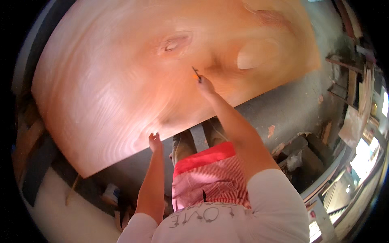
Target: The person repairs defects in large sheets of wood veneer by cutting out damaged sections with a utility knife and fitting in replacement pieces of veneer, using small pieces of tape to secure the patches.
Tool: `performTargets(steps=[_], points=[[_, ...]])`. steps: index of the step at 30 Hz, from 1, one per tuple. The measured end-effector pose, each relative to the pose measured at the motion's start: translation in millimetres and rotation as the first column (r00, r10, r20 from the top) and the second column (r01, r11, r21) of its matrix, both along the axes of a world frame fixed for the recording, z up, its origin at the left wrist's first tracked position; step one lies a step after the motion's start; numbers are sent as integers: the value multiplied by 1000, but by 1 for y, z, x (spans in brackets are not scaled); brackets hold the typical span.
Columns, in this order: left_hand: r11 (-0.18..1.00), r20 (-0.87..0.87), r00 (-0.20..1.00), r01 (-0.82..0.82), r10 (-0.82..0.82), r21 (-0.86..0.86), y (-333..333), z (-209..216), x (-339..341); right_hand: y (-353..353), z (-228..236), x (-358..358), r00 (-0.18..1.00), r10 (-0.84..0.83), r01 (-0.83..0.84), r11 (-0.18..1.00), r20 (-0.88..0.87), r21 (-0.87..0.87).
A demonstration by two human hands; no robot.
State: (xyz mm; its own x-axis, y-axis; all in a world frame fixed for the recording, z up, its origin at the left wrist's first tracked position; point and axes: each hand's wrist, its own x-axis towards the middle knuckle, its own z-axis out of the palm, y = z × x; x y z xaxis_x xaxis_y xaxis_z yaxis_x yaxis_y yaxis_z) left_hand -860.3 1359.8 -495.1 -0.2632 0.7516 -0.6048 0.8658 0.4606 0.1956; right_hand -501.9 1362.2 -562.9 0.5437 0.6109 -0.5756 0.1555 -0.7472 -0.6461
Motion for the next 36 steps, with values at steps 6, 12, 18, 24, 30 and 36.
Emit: performTargets(steps=[6,12,18,24,30,36], points=[[922,516,775,220,-364,319,98,-34,124,39,-66,15,651,-655,697,716,-384,-40],[873,649,612,152,-452,464,228,-101,200,-5,35,-65,680,-447,463,876,-581,-132],[957,336,919,118,-206,265,237,-144,248,-111,36,-93,619,-520,557,819,-588,-138],[830,217,868,311,-446,462,233,-100,272,-136,46,-78,594,-592,557,791,-545,-252],[372,-198,555,740,-808,561,237,-83,267,-115,44,-73,573,-592,632,759,-566,-154],[446,56,572,569,-818,691,233,-88,264,-92,41,-82,714,-501,489,857,-489,-165]])
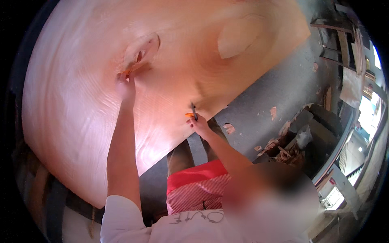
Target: The person repairs defects in large sheets of wood veneer by cutting out damaged sections with a utility knife and fitting in replacement pieces of veneer, using small pieces of tape to secure the patches.
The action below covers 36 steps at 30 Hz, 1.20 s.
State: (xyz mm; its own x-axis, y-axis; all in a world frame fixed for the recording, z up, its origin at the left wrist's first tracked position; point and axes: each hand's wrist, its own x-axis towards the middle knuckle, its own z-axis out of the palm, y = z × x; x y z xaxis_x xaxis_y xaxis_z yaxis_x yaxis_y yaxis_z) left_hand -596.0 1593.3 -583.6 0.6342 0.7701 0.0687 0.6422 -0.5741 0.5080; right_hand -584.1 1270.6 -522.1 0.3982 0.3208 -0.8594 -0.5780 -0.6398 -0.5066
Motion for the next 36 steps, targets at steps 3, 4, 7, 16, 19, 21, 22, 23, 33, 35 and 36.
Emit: performTargets(steps=[3,4,7,16,19,21,22,23,33,35,36], points=[[1000,29,1000,5,-5,10,-7,15,9,-5,-18,-6,1000,-30,30,998,4,50],[1000,44,999,5,-4,-22,-9,19,10,-2,-18,-3,1000,-8,8,1000,-10,24],[995,108,994,-16,26,-95,-14,34,14,5,-14,3,995,89,-88,996,48,-28],[951,60,981,-166,187,-262,-64,60,12,15,-13,14,994,60,-60,998,89,3],[901,42,962,-238,271,-363,-72,61,9,30,-9,24,1000,28,-28,1000,15,-4],[875,37,956,-251,292,-414,-76,60,9,45,0,33,993,-83,86,996,-82,31],[853,18,948,-278,318,-441,-78,60,8,53,3,37,982,-135,142,989,-133,45],[830,-2,940,-303,342,-468,-81,59,7,62,5,41,970,-167,175,984,-175,28],[982,86,978,-188,190,-27,12,32,-1,160,-37,114,861,21,-58,997,508,56],[992,46,991,-127,125,28,32,32,11,168,-53,144,799,156,-210,977,580,26],[993,21,993,-117,117,26,39,32,17,171,-64,157,762,224,-285,959,608,5]])
